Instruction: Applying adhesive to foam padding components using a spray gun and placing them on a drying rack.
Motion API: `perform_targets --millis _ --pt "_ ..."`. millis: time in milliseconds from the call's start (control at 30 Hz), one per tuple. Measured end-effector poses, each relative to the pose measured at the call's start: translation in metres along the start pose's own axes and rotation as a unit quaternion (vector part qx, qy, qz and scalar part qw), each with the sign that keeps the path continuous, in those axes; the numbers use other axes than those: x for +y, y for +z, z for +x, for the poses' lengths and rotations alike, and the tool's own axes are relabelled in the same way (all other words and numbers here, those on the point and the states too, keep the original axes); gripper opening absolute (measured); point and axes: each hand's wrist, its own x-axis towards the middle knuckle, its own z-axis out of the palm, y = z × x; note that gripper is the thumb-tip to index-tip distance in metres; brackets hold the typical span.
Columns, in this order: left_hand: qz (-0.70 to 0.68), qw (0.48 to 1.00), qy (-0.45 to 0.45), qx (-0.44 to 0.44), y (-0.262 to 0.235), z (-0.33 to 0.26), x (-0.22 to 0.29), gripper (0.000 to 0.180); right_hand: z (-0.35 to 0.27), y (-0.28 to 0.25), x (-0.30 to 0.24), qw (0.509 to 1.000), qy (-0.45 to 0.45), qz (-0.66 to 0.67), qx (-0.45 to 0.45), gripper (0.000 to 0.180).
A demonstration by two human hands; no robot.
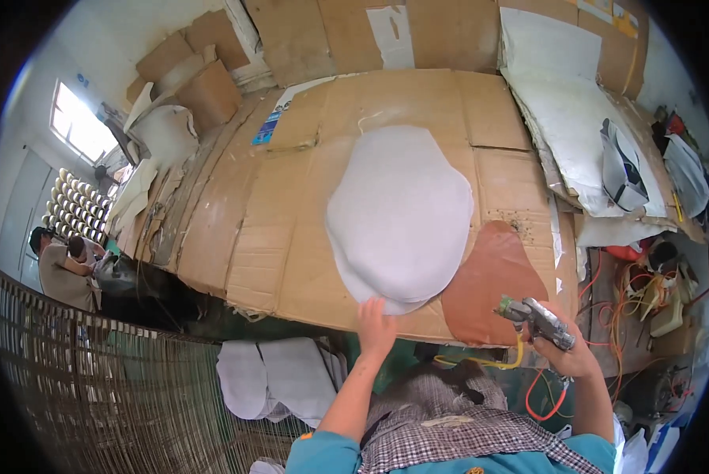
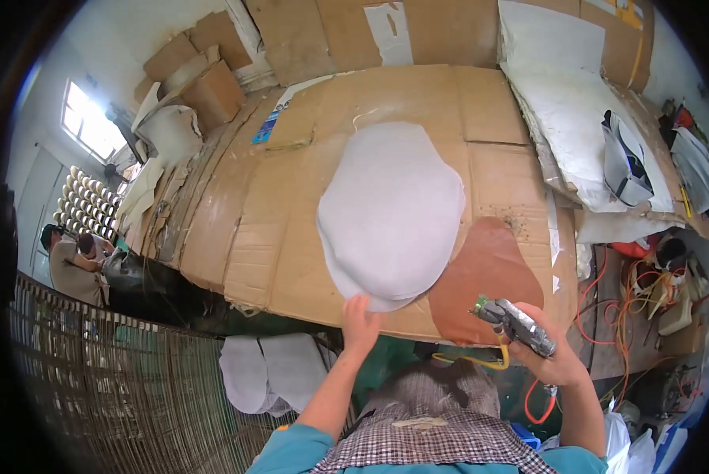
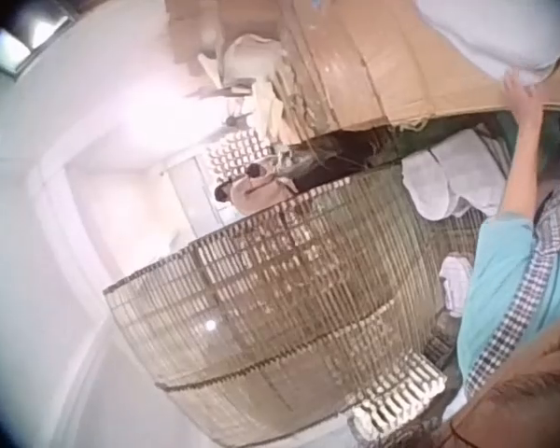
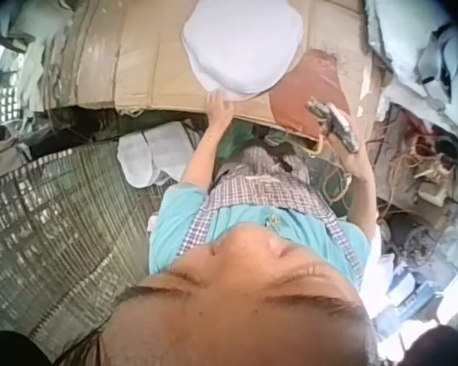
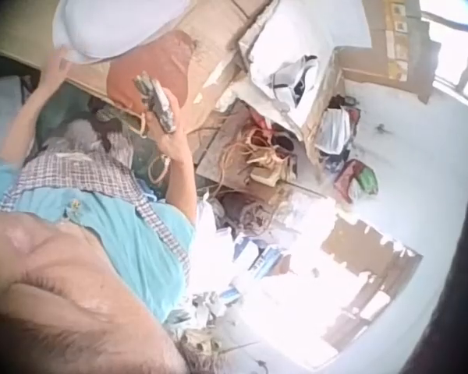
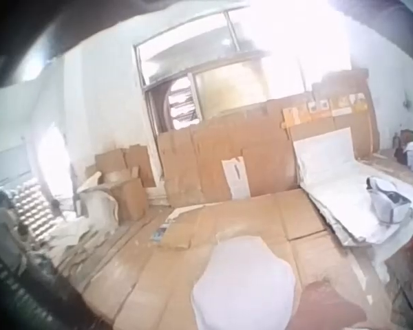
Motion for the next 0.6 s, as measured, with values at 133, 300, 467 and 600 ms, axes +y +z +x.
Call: perform_targets --millis 133,300,467,600 --pt "0.028 0.995 -0.086 0.035 -0.048 -0.062 -0.029 0.036 0.003 0.013 -0.001 0.992 -0.03 0.115 0.033 0.047" --pt "0.024 0.936 -0.351 0.014 -0.054 -0.158 -0.1 0.029 -0.014 -0.003 -0.004 0.985 -0.039 0.038 0.163 0.046" --pt "0.015 0.849 -0.527 0.025 -0.041 -0.221 -0.139 0.02 -0.058 -0.003 -0.008 0.994 -0.022 0.027 0.108 0.05" --pt "0.006 0.845 -0.535 -0.026 -0.028 -0.229 -0.151 0.022 -0.059 0.006 -0.015 0.987 -0.051 0.073 0.133 0.053"
